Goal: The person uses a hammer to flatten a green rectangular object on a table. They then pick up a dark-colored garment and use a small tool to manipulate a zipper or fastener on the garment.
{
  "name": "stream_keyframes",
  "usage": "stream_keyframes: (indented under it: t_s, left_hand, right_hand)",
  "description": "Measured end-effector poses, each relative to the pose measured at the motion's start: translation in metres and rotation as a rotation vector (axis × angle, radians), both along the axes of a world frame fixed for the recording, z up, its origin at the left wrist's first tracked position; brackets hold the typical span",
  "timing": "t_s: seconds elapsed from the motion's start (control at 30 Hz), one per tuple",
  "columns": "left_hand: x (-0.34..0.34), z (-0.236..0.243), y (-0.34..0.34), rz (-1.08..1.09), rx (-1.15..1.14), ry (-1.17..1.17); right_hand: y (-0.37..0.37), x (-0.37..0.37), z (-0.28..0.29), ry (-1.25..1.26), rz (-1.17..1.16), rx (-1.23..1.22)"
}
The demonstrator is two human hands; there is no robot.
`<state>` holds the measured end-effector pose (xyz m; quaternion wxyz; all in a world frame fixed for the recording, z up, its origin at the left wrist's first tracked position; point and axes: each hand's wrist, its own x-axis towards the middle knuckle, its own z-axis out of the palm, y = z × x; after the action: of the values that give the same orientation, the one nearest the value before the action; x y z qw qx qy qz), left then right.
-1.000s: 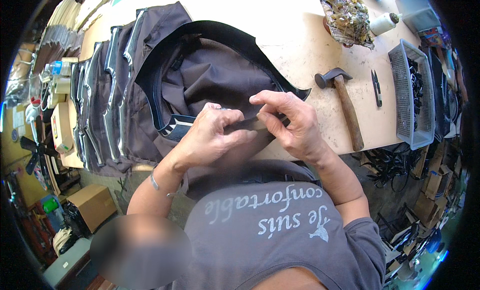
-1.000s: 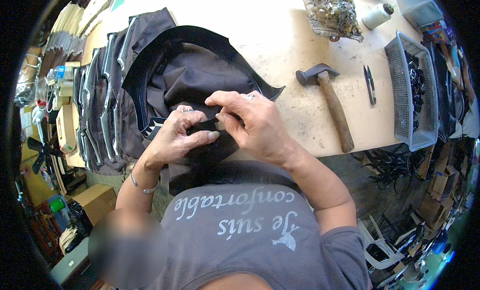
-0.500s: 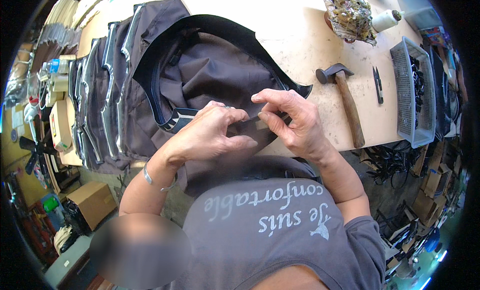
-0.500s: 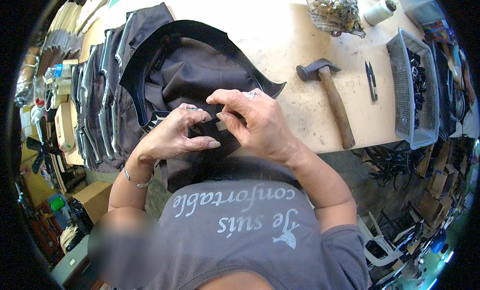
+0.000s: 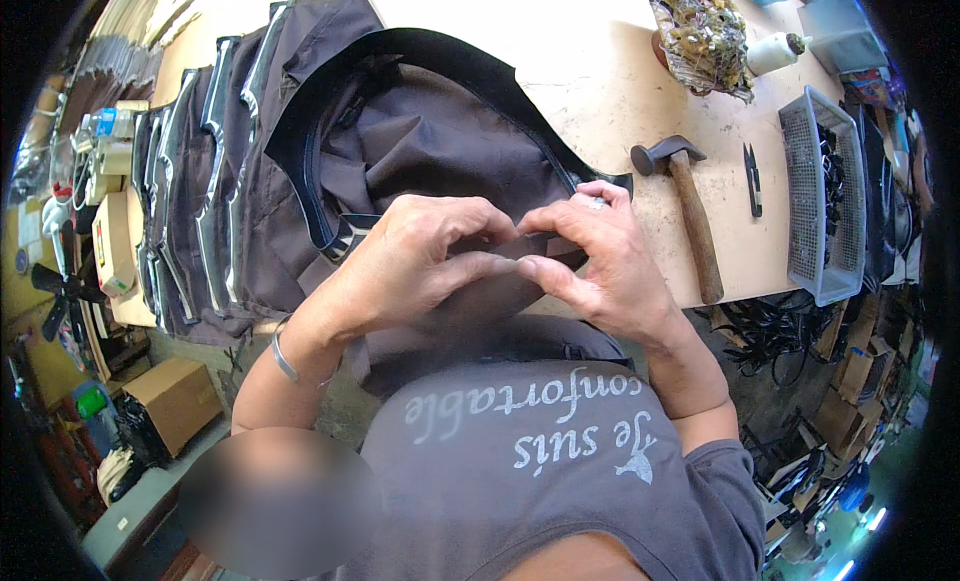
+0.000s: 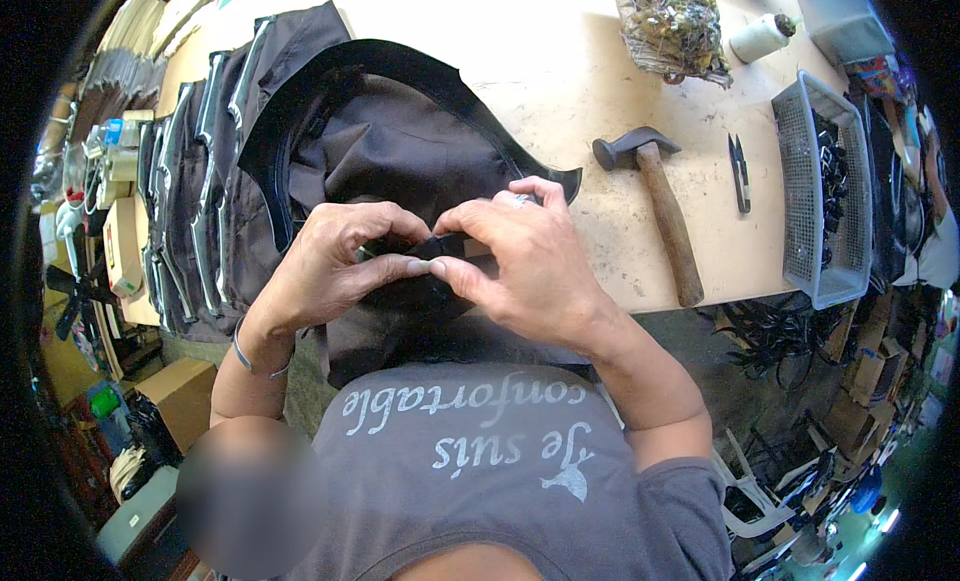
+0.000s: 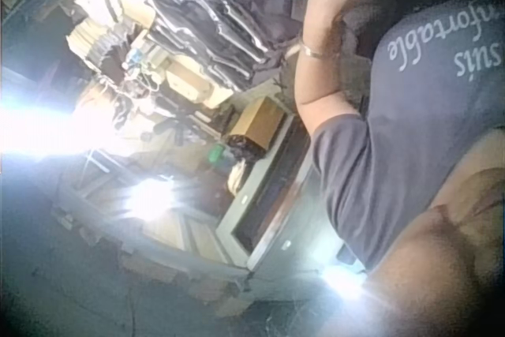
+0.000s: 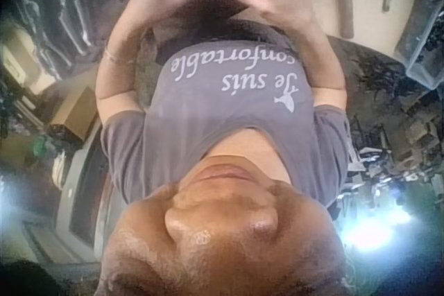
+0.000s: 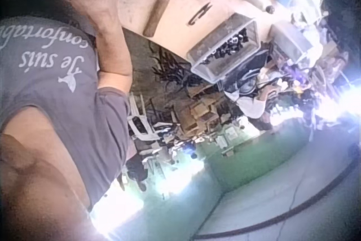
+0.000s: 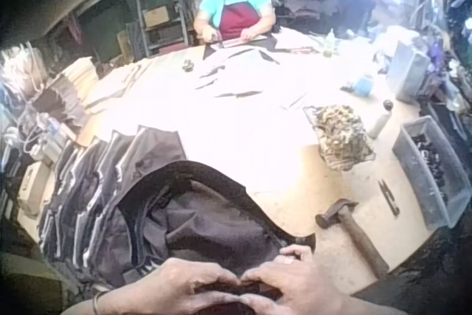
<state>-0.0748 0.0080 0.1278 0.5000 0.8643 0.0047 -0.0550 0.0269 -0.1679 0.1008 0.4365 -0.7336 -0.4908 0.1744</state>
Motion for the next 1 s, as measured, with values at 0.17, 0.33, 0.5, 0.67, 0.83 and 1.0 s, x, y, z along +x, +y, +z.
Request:
stream_keyframes:
  t_s: [0.17, 0.33, 0.5, 0.67, 0.83, 1.0]
  left_hand:
    - [-0.003, -0.012, 0.001, -0.101, 0.406, -0.313]
    - [-0.005, -0.018, -0.007, -0.09, 0.566, -0.381]
    - [0.002, -0.018, -0.005, 0.065, -0.05, 0.05]
    - [0.003, -0.008, -0.005, 0.08, -0.211, 0.189]
    - [0.002, -0.015, -0.006, 0.111, -0.135, 0.131]
    - [0.006, -0.013, -0.001, 0.015, -0.098, 0.409]
  right_hand:
    - [0.005, 0.005, 0.0, 0.059, 0.014, -0.115]
    - [0.007, 0.009, -0.002, 0.082, 0.009, -0.11]
    - [0.009, 0.014, 0.0, 0.13, 0.068, -0.123]
    - [0.012, 0.013, -0.007, 0.186, 0.093, -0.025]
    - [0.017, 0.011, -0.012, 0.166, 0.064, -0.002]
    - [0.016, 0.013, -0.006, 0.342, 0.086, -0.102]
